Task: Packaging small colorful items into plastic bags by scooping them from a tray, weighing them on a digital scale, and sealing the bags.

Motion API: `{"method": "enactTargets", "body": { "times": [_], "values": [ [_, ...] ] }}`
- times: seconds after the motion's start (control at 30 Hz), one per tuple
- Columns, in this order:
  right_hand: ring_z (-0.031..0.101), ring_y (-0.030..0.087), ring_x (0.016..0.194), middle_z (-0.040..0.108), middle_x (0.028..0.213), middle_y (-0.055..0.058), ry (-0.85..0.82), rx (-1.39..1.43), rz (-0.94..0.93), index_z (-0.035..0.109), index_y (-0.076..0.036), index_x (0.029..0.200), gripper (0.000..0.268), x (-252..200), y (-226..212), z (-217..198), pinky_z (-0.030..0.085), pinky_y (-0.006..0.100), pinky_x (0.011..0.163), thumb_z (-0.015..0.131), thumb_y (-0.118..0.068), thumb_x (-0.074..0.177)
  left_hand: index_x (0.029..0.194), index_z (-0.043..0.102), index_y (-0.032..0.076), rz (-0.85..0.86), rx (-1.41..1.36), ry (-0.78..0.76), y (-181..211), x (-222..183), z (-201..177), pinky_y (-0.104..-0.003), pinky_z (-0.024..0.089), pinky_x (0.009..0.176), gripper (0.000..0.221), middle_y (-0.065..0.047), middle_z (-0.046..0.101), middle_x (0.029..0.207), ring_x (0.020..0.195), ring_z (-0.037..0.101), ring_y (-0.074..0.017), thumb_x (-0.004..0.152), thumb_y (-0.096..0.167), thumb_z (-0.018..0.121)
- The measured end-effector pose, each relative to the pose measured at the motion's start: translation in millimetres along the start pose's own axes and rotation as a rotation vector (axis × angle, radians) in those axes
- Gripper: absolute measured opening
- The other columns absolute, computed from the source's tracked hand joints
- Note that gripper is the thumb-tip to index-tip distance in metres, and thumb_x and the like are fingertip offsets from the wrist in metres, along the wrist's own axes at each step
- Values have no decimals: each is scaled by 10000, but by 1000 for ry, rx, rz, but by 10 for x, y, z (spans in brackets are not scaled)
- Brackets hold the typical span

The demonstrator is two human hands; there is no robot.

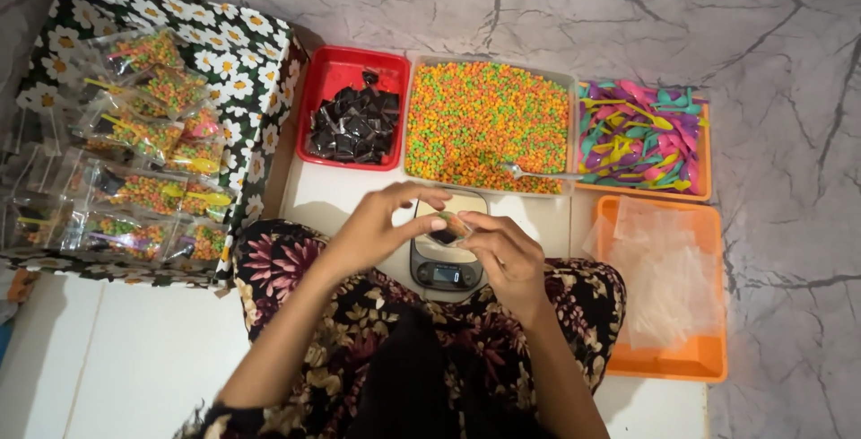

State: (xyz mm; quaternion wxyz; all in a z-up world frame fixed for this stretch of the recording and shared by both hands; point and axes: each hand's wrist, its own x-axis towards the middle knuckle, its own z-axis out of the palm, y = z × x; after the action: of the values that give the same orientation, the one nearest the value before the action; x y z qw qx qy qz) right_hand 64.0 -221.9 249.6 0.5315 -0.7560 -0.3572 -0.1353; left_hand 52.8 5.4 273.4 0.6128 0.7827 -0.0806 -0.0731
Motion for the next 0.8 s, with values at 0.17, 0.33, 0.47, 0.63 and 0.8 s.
{"method": "enactTargets", "body": {
  "times": [0.17, 0.33, 0.47, 0.63, 0.8],
  "values": [
    [772, 330, 874, 779, 1092, 156, 17, 42, 80, 740, -62, 879, 101, 36, -57, -11, 643, 422, 724, 728, 38, 889, 1239, 722, 71, 77, -88, 62, 6, -173, 114, -522, 514, 973, 307, -189, 754, 1103, 1113, 680, -404, 944, 158, 712],
    [775, 350, 900, 778, 1089, 178, 31, 50, 151, 725, -44, 891, 90, 12, -56, -21, 640, 442, 738, 724, 46, 893, 1322, 665, 25, 118, -137, 127, -58, -247, 294, -562, 502, 1000, 494, -219, 712, 1224, 1176, 654, -437, 852, 82, 807],
    [753, 350, 1003, 762, 1138, 170, -70, 73, 154, 738, -42, 1079, 218, 65, -78, -46, 635, 444, 777, 747, 20, 871, 1207, 751, 45, 162, -229, 307, -353, -262, 509, -476, 557, 947, 397, -147, 784, 1093, 1069, 725, -330, 816, 32, 822],
    [744, 324, 1047, 756, 1138, 150, -133, 2, 78, 761, -30, 1148, 270, 94, -124, -130, 632, 422, 820, 749, -12, 878, 1152, 779, 40, 174, -293, 376, -472, -258, 631, -435, 575, 918, 376, -128, 810, 1022, 1010, 751, -275, 783, 19, 847],
    [753, 293, 985, 745, 1133, 120, -247, -13, 129, 749, -60, 1202, 280, 129, -185, -204, 641, 398, 778, 697, -32, 928, 1120, 785, 21, 224, -278, 414, -364, -264, 595, -435, 599, 842, 332, -149, 811, 962, 944, 765, -299, 792, -2, 831]
  ]
}}
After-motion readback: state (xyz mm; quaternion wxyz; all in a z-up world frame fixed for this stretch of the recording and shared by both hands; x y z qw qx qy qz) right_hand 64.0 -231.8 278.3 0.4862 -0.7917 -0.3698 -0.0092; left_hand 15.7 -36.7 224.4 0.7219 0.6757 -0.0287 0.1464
